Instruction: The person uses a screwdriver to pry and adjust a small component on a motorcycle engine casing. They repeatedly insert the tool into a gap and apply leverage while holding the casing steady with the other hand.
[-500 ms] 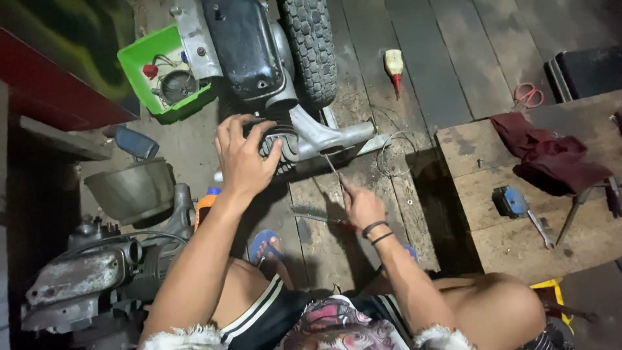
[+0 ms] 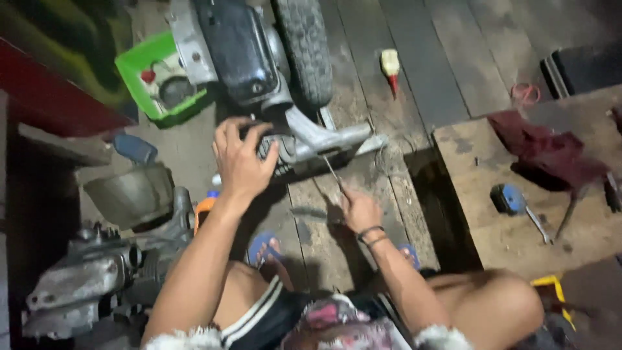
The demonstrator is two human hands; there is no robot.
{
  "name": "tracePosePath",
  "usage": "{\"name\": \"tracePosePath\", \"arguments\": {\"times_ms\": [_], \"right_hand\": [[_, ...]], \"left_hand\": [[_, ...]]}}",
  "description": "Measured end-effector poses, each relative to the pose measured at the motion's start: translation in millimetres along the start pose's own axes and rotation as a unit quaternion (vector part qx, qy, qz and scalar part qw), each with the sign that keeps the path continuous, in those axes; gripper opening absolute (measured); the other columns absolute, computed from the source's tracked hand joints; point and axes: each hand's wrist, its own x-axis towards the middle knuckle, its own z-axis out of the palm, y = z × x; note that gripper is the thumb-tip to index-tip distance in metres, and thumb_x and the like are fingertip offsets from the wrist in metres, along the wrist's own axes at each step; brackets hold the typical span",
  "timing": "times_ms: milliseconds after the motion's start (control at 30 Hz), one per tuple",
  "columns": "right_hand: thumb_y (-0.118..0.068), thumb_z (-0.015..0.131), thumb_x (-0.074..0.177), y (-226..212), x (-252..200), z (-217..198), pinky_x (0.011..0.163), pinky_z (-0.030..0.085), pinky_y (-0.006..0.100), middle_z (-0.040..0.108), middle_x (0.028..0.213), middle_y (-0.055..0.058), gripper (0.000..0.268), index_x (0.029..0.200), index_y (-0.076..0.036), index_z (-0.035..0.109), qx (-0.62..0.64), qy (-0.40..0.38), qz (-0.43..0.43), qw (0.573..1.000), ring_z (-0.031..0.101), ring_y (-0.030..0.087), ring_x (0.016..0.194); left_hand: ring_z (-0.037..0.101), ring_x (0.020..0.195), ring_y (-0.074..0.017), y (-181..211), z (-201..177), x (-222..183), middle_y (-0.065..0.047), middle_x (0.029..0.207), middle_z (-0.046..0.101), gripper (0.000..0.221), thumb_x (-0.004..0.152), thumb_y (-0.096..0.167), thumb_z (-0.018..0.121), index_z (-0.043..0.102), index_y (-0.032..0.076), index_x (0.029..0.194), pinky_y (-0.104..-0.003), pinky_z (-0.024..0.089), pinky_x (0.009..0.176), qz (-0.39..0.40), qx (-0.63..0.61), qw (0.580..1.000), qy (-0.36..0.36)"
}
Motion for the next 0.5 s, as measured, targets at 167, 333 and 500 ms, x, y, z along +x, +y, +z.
{"name": "tracePosePath", "arguments": {"times_ms": [167,333,500], "right_hand": [[-0.043,0.046,0.102,-6,-6,-35,0.096,0.057,0.054,0.075,0.118,0.007,0.041,0.14,-0.04,0.061,-0.006,-0.006,0.003,1.0,0.07,0.033,0.113],[-0.04,0.044,0.102,-36,25,-45,0.097,0.056,0.054,0.075,0.119,0.009,0.043,0.143,-0.044,0.058,-0.011,-0.035,-0.01,0.999,0.07,0.033,0.116],[-0.044,0.049,0.101,-38,24,-86,0.092,0.058,0.055,0.077,0.118,0.006,0.04,0.139,-0.04,0.062,-0.01,-0.017,-0.077,0.997,0.072,0.037,0.11]], "left_hand": [[0.049,0.121,-0.0359,7,-7,-1,-0.005,0.116,0.051,0.033,0.084,0.032,0.08,0.071,0.025,0.115,-0.048,0.043,0.093,-0.008,0.0,1.0,-0.004],[0.049,0.121,-0.0358,4,-1,1,-0.005,0.116,0.052,0.032,0.083,0.031,0.08,0.072,0.027,0.114,-0.049,0.042,0.093,-0.007,-0.007,1.0,0.01],[0.049,0.121,-0.0354,4,-5,3,-0.005,0.115,0.052,0.031,0.084,0.032,0.079,0.071,0.027,0.114,-0.049,0.043,0.093,-0.011,-0.014,1.0,0.01]]}}
